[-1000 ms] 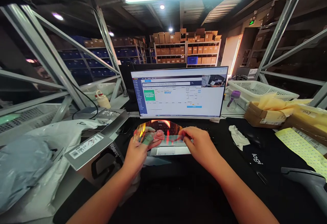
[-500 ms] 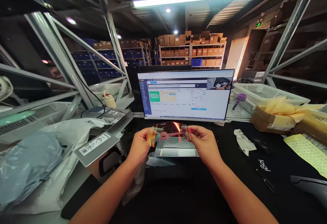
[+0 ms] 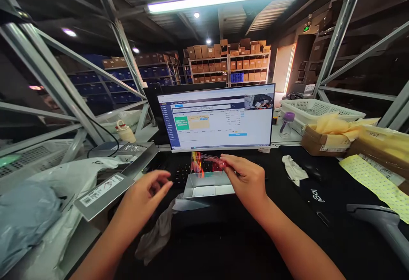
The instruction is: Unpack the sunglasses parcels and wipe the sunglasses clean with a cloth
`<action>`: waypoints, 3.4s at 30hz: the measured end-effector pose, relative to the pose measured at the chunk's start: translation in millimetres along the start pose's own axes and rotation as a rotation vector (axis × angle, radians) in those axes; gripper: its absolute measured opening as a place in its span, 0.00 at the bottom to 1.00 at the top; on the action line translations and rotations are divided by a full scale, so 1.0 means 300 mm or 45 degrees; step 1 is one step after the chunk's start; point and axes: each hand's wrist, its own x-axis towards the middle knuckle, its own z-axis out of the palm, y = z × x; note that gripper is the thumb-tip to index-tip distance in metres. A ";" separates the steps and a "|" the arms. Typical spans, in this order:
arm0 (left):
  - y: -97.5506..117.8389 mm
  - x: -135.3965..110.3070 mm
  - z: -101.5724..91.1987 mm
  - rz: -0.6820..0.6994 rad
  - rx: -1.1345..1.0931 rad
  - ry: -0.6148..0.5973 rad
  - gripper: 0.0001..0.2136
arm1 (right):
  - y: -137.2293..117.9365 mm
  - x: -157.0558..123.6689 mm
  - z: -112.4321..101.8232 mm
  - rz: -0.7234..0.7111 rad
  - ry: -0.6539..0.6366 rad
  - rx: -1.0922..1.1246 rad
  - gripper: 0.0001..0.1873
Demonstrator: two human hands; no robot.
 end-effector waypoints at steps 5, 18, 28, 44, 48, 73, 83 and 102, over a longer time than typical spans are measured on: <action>-0.093 -0.193 0.028 -0.240 0.321 -0.430 0.14 | -0.012 -0.001 0.015 -0.010 -0.016 0.014 0.11; -0.245 -0.186 0.236 -0.429 0.046 -0.368 0.22 | 0.073 -0.036 0.103 0.687 -0.314 0.895 0.08; -0.183 -0.166 0.128 -0.306 0.078 -0.151 0.08 | 0.186 0.002 0.056 0.938 -0.026 1.048 0.18; 0.005 -0.278 0.069 0.164 0.342 0.020 0.09 | 0.148 0.022 -0.002 1.023 0.078 0.913 0.20; 0.045 -0.326 0.142 0.291 -0.024 -0.220 0.12 | 0.112 0.000 0.046 1.084 -0.015 0.911 0.22; -0.035 -0.086 0.112 -0.480 -1.510 -0.106 0.25 | 0.063 -0.021 0.065 1.275 -0.899 0.990 0.20; -0.216 -0.124 0.210 -0.342 -0.731 -0.266 0.11 | 0.095 0.024 -0.001 1.122 -0.268 0.826 0.19; -0.139 -0.221 0.077 -0.332 -0.720 0.057 0.15 | 0.000 -0.021 0.002 0.885 -0.109 0.830 0.10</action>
